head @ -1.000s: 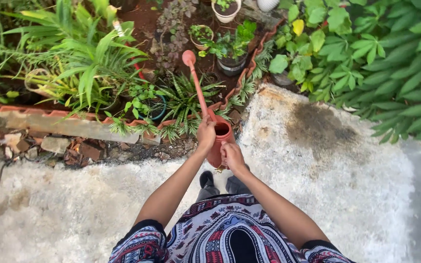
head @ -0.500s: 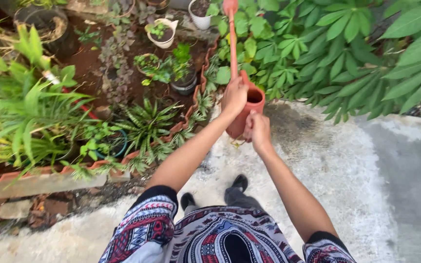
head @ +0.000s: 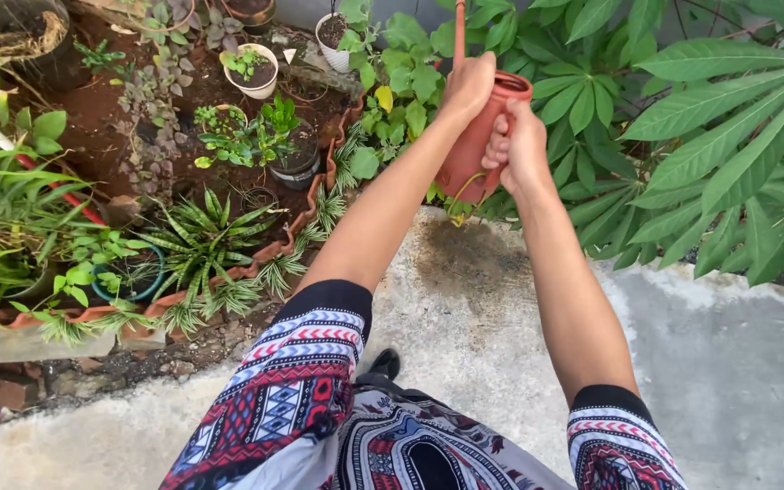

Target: Watering several different types of plants in pots and garden beds using a watering can.

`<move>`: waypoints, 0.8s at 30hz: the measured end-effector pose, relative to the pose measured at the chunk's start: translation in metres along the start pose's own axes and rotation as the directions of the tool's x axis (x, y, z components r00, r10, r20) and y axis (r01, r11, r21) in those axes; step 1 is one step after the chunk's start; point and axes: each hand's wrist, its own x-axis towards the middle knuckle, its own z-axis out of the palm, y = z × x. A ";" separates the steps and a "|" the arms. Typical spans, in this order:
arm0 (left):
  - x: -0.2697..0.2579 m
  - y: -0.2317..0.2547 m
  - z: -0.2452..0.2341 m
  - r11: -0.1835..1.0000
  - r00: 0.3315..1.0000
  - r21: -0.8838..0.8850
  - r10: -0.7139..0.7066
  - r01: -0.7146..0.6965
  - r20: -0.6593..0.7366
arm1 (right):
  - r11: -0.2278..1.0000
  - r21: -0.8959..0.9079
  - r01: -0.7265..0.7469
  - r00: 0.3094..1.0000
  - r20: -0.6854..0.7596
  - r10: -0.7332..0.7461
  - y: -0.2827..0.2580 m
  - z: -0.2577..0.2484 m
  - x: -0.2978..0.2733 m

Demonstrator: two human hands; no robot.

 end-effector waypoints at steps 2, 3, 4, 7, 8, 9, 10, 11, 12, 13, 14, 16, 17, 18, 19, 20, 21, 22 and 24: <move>0.024 -0.010 0.009 1.000 1.000 -0.019 -0.008 0.007 -0.012 | 0.999 0.028 -0.035 0.999 0.004 0.035 -0.008 -0.003 0.010; 0.036 -0.015 0.013 0.999 1.000 -0.036 -0.012 0.011 -0.022 | 0.996 0.059 -0.068 0.998 0.006 0.067 -0.013 -0.004 0.016; 0.035 -0.010 0.011 0.999 1.000 -0.039 -0.017 0.016 -0.020 | 0.996 0.057 -0.072 0.997 0.004 0.072 -0.015 -0.007 0.025; 0.035 -0.010 0.003 0.998 0.997 -0.060 0.004 -0.009 -0.072 | 0.992 0.063 -0.108 0.994 0.013 0.107 -0.015 -0.008 0.043; 0.042 -0.012 0.000 0.997 0.994 -0.077 -0.021 0.013 -0.109 | 0.990 0.070 -0.120 0.993 -0.008 0.121 -0.016 -0.005 0.048; 0.049 -0.014 -0.003 0.995 0.988 -0.094 -0.047 0.034 -0.146 | 0.988 0.077 -0.132 0.991 -0.029 0.134 -0.019 -0.002 0.052; 0.054 -0.016 -0.003 0.995 0.988 -0.091 -0.045 0.032 -0.146 | 0.988 0.080 -0.130 0.991 -0.029 0.133 -0.019 0.001 0.055; 0.060 -0.017 -0.003 0.997 0.988 -0.072 -0.021 0.011 -0.150 | 0.986 0.089 -0.138 0.990 -0.023 0.141 -0.020 0.003 0.057; 0.065 -0.020 -0.002 0.999 0.988 -0.053 0.003 -0.012 -0.151 | 0.985 0.098 -0.145 0.989 -0.020 0.147 -0.019 0.004 0.059; 0.066 -0.019 -0.002 0.999 0.989 -0.051 0.006 -0.014 -0.148 | 0.985 0.101 -0.142 0.989 -0.022 0.145 -0.021 0.005 0.060; 0.067 -0.019 -0.002 0.999 0.987 -0.049 0.015 -0.023 -0.162 | 0.986 0.092 -0.140 0.989 -0.026 0.143 -0.021 0.006 0.060; 0.068 -0.021 -0.003 0.998 0.984 -0.048 0.024 -0.033 -0.174 | 0.987 0.082 -0.136 0.990 -0.031 0.139 -0.020 0.008 0.061; 0.068 -0.021 -0.004 0.999 0.987 -0.049 -0.008 0.000 -0.160 | 0.987 0.086 -0.137 0.990 -0.033 0.141 -0.018 0.008 0.062; 0.069 -0.022 -0.005 0.998 0.988 -0.048 -0.042 0.035 -0.147 | 0.986 0.090 -0.140 0.989 -0.034 0.143 -0.018 0.008 0.064; 0.071 -0.022 -0.005 0.998 0.988 -0.048 -0.043 0.036 -0.147 | 0.986 0.089 -0.141 0.989 -0.034 0.144 -0.017 0.008 0.065; 0.072 -0.023 -0.004 0.997 0.988 -0.067 -0.039 0.029 -0.151 | 0.986 0.097 -0.139 0.989 -0.028 0.142 -0.016 0.008 0.067; 0.074 -0.023 -0.003 0.996 0.987 -0.086 -0.035 0.021 -0.155 | 0.985 0.104 -0.137 0.990 -0.022 0.140 -0.015 0.007 0.069; 0.072 -0.021 -0.006 0.996 0.988 -0.087 -0.033 0.020 -0.151 | 0.985 0.104 -0.135 0.990 -0.026 0.139 -0.016 0.009 0.069; 0.067 -0.017 -0.010 0.995 0.991 -0.096 -0.053 0.041 -0.119 | 0.988 0.071 -0.137 0.989 -0.043 0.141 -0.017 0.011 0.068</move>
